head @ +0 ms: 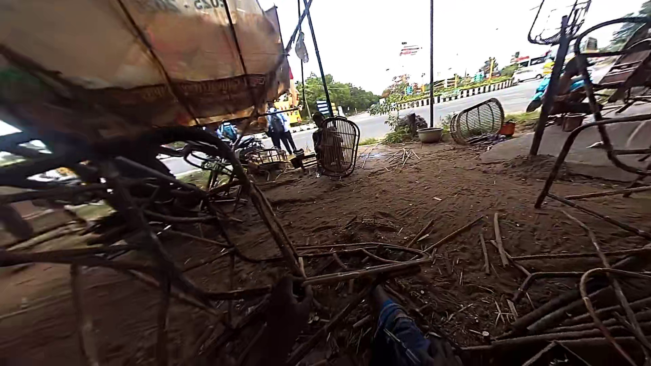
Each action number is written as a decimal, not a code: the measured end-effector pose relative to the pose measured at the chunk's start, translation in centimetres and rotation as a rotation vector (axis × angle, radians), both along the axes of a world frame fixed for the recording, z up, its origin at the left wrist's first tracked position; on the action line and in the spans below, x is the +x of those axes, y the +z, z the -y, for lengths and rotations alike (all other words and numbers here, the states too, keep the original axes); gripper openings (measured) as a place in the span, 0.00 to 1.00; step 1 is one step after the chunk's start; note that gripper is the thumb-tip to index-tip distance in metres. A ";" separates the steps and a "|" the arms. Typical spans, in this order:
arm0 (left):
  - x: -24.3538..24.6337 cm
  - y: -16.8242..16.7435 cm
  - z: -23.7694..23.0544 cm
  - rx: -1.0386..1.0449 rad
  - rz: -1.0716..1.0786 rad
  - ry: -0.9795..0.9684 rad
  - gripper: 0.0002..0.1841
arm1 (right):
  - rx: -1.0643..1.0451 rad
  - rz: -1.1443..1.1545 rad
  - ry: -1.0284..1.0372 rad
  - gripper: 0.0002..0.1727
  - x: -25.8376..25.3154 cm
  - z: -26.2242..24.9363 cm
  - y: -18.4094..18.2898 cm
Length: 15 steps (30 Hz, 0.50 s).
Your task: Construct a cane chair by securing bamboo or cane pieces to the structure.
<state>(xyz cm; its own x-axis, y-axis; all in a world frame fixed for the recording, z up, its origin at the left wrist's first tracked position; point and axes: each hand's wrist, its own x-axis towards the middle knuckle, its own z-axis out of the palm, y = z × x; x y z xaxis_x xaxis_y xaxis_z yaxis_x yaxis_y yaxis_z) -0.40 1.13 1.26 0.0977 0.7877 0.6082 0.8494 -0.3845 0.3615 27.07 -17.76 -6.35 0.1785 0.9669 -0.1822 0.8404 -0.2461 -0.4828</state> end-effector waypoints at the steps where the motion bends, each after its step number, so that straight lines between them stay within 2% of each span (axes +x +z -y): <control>1: 0.1 0.1 0.0 -0.013 0.004 0.007 0.15 | -0.014 0.040 0.008 0.33 -0.1 -0.3 -0.7; 4: -0.5 -0.1 0.3 -0.061 -0.002 0.029 0.14 | -0.066 -0.052 0.006 0.31 -0.4 -0.3 -1.0; 7: -0.9 -0.5 0.2 -0.068 -0.034 0.023 0.16 | -0.088 -0.377 0.030 0.32 0.6 -0.3 -0.8; 11: -0.2 -0.1 0.5 -0.068 -0.028 0.043 0.18 | -0.162 -0.727 0.024 0.31 0.8 -0.8 -2.5; 15: 0.1 0.1 0.7 -0.075 -0.044 0.071 0.17 | -0.258 -0.952 0.023 0.22 -0.7 0.1 -4.9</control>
<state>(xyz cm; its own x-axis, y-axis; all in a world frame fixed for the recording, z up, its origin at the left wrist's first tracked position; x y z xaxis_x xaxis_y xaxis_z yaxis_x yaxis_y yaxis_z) -0.30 0.45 1.32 0.0653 0.8367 0.5438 0.8895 -0.2958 0.3484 26.35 -17.88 -11.23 -0.1704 0.8788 -0.4457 0.1347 -0.4273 -0.8940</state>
